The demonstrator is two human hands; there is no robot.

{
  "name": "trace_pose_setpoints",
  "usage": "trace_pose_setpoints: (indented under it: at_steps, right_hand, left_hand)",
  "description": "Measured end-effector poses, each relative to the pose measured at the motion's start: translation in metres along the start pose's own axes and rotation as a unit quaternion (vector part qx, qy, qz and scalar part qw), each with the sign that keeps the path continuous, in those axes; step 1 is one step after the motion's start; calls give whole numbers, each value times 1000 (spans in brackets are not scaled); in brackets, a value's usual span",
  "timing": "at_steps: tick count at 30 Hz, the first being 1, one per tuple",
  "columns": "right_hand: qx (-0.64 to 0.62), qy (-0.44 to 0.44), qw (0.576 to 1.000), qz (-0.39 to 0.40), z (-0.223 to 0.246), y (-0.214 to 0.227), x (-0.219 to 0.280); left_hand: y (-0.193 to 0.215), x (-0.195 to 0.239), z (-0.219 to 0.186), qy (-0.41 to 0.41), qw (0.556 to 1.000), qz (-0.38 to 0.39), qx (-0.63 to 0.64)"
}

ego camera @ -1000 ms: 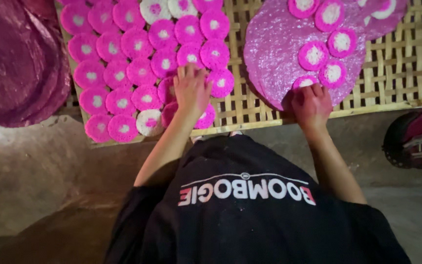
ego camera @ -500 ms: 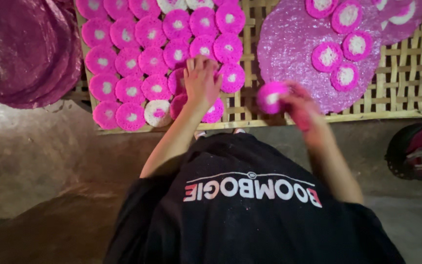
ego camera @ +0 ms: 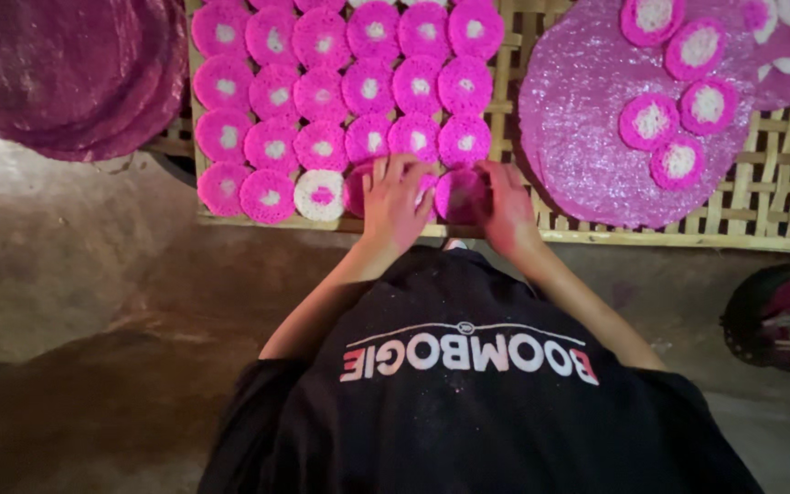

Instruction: The person arranges pink and white circular decorative items on a woven bamboo tray. They pick up the items one by one and place them in rows, occasionally adjusting the position of the items and the tray.

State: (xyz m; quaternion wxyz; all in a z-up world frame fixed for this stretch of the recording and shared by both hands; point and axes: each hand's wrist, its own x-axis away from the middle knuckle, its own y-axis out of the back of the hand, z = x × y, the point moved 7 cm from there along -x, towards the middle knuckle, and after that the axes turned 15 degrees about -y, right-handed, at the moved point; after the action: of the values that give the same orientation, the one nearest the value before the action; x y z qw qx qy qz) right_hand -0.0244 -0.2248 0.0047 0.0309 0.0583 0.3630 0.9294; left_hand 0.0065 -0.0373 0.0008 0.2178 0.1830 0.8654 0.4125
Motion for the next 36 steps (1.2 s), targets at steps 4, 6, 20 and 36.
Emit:
trace_pose_setpoints:
  at_steps: [4,6,20,36]
  right_hand:
    - [28,-17,999,-23,-5,11,-11]
    - [58,23,996,-59,-5,18,-20]
    - [111,-5,976,-189,-91,140,-95]
    - [87,-25,992,-90,-220,195,-278]
  left_hand:
    - [7,8,-10,-25,1000,2,13]
    - [7,8,-13,-37,999,18,13]
    - [-27,-70,-51,-112,993,22,-16]
    - [-105,-150,-68,23,996,-31,75]
